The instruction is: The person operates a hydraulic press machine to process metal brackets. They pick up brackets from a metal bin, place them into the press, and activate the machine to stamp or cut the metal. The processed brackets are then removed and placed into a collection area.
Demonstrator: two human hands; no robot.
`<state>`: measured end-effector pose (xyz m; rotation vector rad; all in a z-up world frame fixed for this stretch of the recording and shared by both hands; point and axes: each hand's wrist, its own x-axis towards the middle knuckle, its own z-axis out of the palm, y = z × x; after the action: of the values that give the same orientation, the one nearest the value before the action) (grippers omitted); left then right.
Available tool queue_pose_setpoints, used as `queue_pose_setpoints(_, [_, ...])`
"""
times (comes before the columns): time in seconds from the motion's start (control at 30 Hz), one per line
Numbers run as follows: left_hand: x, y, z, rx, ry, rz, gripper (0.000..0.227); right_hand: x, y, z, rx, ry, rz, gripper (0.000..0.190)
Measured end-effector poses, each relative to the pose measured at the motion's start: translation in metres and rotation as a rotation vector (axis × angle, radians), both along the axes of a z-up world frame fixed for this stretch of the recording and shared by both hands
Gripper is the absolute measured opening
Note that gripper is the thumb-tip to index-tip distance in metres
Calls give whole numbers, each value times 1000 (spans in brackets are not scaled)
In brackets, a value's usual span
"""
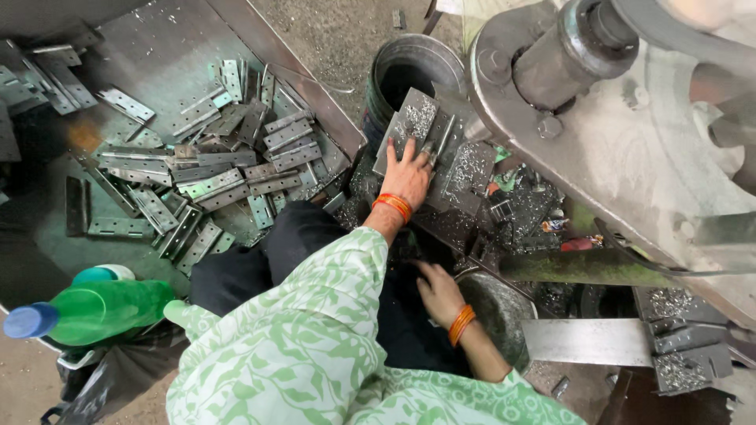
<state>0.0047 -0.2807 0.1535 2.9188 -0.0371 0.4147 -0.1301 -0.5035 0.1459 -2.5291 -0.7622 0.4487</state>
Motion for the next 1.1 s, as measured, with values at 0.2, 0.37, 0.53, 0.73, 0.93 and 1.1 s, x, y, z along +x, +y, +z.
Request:
queue_pose_setpoints(0.2, [19,-2,12,0,13,21,41,6,7,12,-41,14,-33,43])
queue_pose_setpoints(0.37, [19,-4,11,58,38,43,44,-12,5,-18,7,52,-143,41])
queue_pose_setpoints(0.53, [18,-4,12,44,-11,57,46,-1,14,15,-31,40,-45,44])
queue_pose_setpoints(0.73, [21,-2,19,76,131,22,42,16,8,26,-119,71,-28,40])
queue_pose_setpoints(0.93, [18,3,22,51,35,32,39,-21,-3,-62,144,-83,1,43])
queue_pose_setpoints(1.1, [12,-5,15,65,30,15,39,-22,-16,-71,58,60,-104,41])
